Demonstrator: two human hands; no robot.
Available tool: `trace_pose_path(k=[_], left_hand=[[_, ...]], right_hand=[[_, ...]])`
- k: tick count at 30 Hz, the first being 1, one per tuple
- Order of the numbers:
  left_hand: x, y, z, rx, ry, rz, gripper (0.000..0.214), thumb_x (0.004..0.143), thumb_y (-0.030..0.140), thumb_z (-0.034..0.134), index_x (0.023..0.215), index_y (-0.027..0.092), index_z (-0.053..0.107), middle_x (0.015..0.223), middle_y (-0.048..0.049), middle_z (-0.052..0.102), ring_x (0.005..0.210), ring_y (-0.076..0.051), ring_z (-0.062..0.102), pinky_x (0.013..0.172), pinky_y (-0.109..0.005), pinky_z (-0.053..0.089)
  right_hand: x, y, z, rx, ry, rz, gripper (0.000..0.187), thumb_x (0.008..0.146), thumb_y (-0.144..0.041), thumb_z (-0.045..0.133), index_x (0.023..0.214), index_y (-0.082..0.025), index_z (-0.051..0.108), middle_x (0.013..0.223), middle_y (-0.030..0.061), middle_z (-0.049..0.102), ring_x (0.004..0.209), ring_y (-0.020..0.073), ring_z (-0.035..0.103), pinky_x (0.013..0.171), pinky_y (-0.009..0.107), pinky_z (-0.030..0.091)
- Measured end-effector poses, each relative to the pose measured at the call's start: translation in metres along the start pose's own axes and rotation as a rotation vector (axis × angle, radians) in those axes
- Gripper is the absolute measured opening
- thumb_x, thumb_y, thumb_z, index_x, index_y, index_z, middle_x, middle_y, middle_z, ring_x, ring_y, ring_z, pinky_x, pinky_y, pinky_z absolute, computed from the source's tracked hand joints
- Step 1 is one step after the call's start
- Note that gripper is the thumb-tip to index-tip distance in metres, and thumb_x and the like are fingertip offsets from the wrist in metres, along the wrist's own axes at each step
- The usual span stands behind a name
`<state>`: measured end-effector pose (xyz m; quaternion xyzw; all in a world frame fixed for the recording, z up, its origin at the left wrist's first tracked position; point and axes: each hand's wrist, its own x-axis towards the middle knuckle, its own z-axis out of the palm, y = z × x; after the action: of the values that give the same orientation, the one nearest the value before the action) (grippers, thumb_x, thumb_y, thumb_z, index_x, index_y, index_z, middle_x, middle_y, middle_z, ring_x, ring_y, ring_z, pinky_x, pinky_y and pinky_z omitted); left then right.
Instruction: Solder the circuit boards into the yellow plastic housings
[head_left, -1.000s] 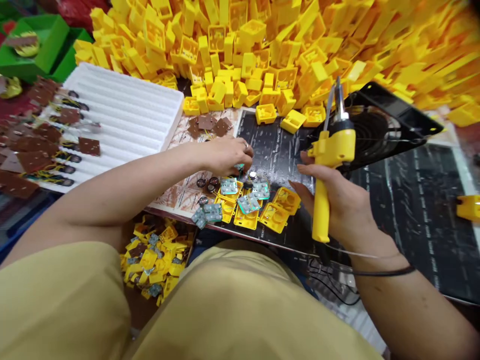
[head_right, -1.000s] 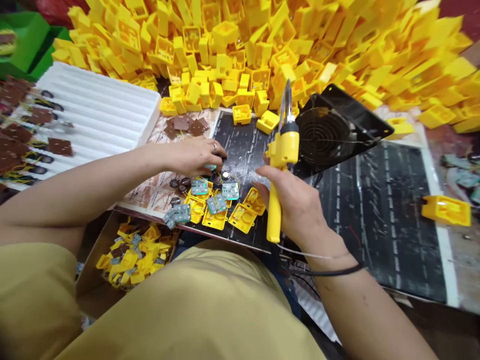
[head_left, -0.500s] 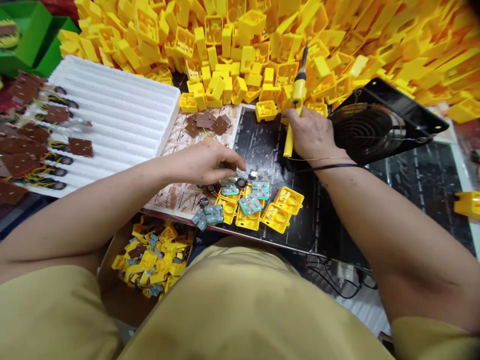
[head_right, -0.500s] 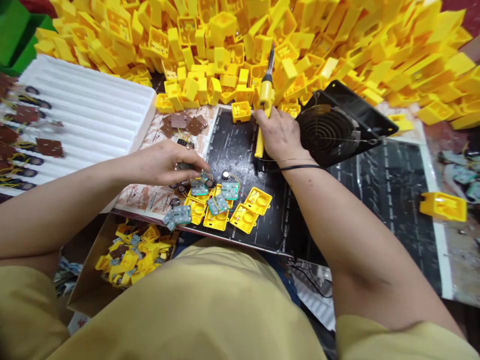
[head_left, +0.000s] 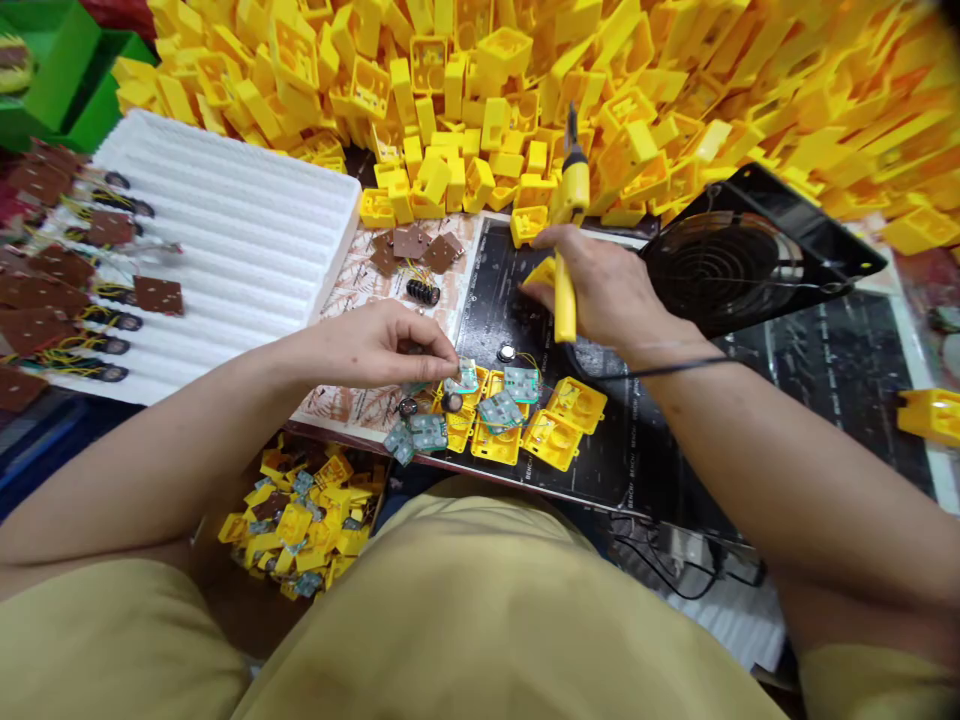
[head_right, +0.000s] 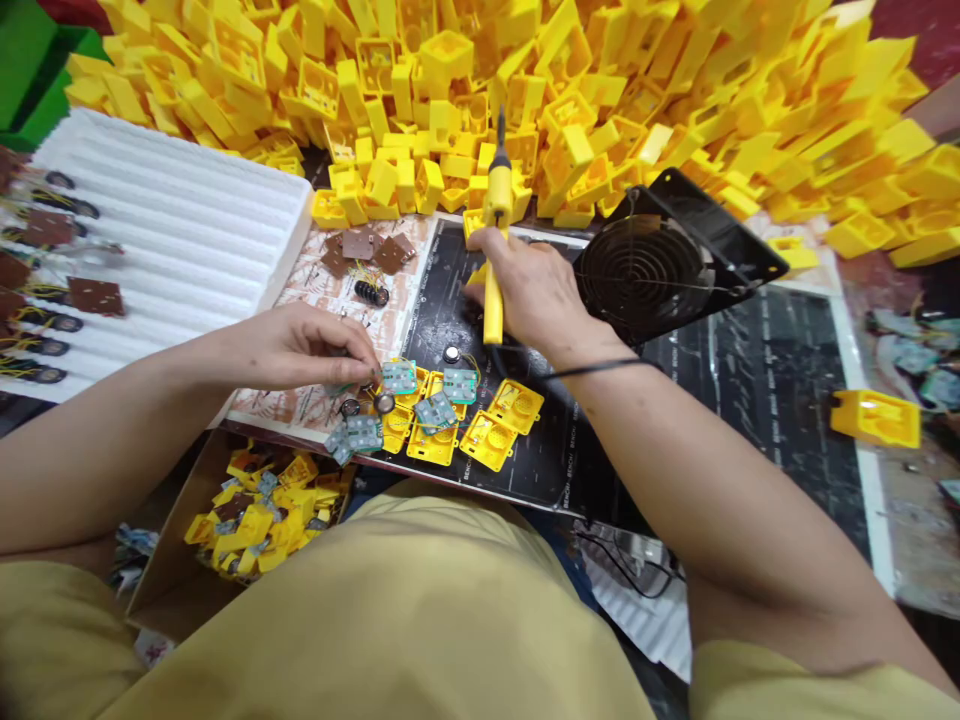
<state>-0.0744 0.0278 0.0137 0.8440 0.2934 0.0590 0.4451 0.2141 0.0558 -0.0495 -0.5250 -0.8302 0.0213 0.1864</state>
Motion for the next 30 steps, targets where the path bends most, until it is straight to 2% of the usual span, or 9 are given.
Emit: trace_pose_path(k=[2,5,7,12,15,18,21,26,30], left_hand=[[0.005,-0.005,0.004,0.082,0.095,0.029,0.027,0.088,0.035,0.057,0.085,0.020,0.078,0.092,-0.0060,0.076,0.085,-0.014,0.069,0.078,-0.026,0.054],[0.017,-0.008,0.014,0.148,0.179,-0.014,0.021,0.087,0.028,0.059,0.089,0.020,0.078,0.088,-0.0046,0.077,0.082,-0.014,0.069,0.078,-0.027,0.052],[0.025,-0.006,0.020,0.155,0.200,-0.064,0.019,0.086,0.024,0.060,0.093,0.019,0.078,0.084,-0.0033,0.077,0.078,-0.014,0.069,0.074,-0.026,0.051],[0.039,-0.002,0.028,0.162,0.231,-0.105,0.016,0.085,0.019,0.062,0.088,0.016,0.077,0.077,-0.0022,0.076,0.069,-0.013,0.067,0.070,-0.025,0.049],[0.041,-0.005,0.027,0.156,0.225,-0.106,0.015,0.084,0.019,0.063,0.088,0.016,0.077,0.077,-0.0017,0.077,0.068,-0.012,0.066,0.068,-0.024,0.049],[0.042,-0.009,0.026,0.133,0.207,-0.117,0.017,0.085,0.020,0.063,0.093,0.016,0.076,0.080,-0.0018,0.078,0.069,-0.012,0.067,0.066,-0.023,0.048],[0.043,-0.009,0.024,0.127,0.177,-0.150,0.023,0.085,0.021,0.061,0.103,0.015,0.076,0.088,-0.0039,0.079,0.076,-0.013,0.069,0.069,-0.023,0.049],[0.049,0.000,0.022,0.145,0.031,-0.200,0.028,0.087,0.021,0.058,0.107,0.016,0.076,0.101,-0.0054,0.079,0.088,-0.014,0.070,0.080,-0.024,0.049],[0.050,0.006,0.023,0.183,0.029,-0.272,0.028,0.085,0.021,0.058,0.105,0.014,0.077,0.096,-0.0055,0.079,0.084,-0.015,0.069,0.077,-0.025,0.048]], right_hand=[[-0.016,-0.018,-0.009,0.196,-0.078,-0.095,0.039,0.092,-0.045,0.062,0.124,-0.025,0.053,0.099,0.0054,0.070,0.088,0.0233,0.068,0.087,0.041,0.053],[-0.029,-0.028,-0.013,0.323,-0.140,-0.120,0.034,0.096,-0.047,0.054,0.122,-0.024,0.053,0.099,0.0048,0.071,0.080,0.0183,0.068,0.072,0.031,0.054],[-0.030,-0.022,-0.009,0.310,-0.118,-0.089,0.034,0.098,-0.047,0.050,0.121,-0.023,0.055,0.099,0.0058,0.071,0.078,0.0187,0.068,0.069,0.030,0.053],[-0.026,-0.001,-0.004,0.285,-0.006,-0.013,0.031,0.098,-0.043,0.048,0.120,-0.023,0.057,0.114,0.0092,0.070,0.093,0.0238,0.069,0.079,0.036,0.054],[-0.031,-0.007,-0.007,0.317,0.022,-0.016,0.031,0.096,-0.044,0.053,0.119,-0.023,0.057,0.118,0.0098,0.069,0.092,0.0239,0.070,0.078,0.036,0.055],[-0.040,-0.021,-0.007,0.395,0.011,-0.050,0.030,0.095,-0.041,0.057,0.120,-0.024,0.054,0.120,0.0089,0.069,0.088,0.0201,0.072,0.073,0.031,0.057],[-0.047,-0.029,-0.002,0.475,0.024,-0.073,0.027,0.098,-0.038,0.052,0.121,-0.024,0.049,0.125,0.0089,0.067,0.097,0.0182,0.071,0.080,0.029,0.058],[-0.053,-0.021,0.000,0.440,0.084,-0.081,0.022,0.099,-0.036,0.050,0.117,-0.024,0.055,0.125,0.0078,0.068,0.112,0.0208,0.067,0.094,0.034,0.056],[-0.059,-0.012,-0.012,0.343,0.108,-0.066,0.024,0.100,-0.030,0.046,0.122,-0.026,0.056,0.128,0.0074,0.067,0.114,0.0228,0.067,0.094,0.038,0.057]])
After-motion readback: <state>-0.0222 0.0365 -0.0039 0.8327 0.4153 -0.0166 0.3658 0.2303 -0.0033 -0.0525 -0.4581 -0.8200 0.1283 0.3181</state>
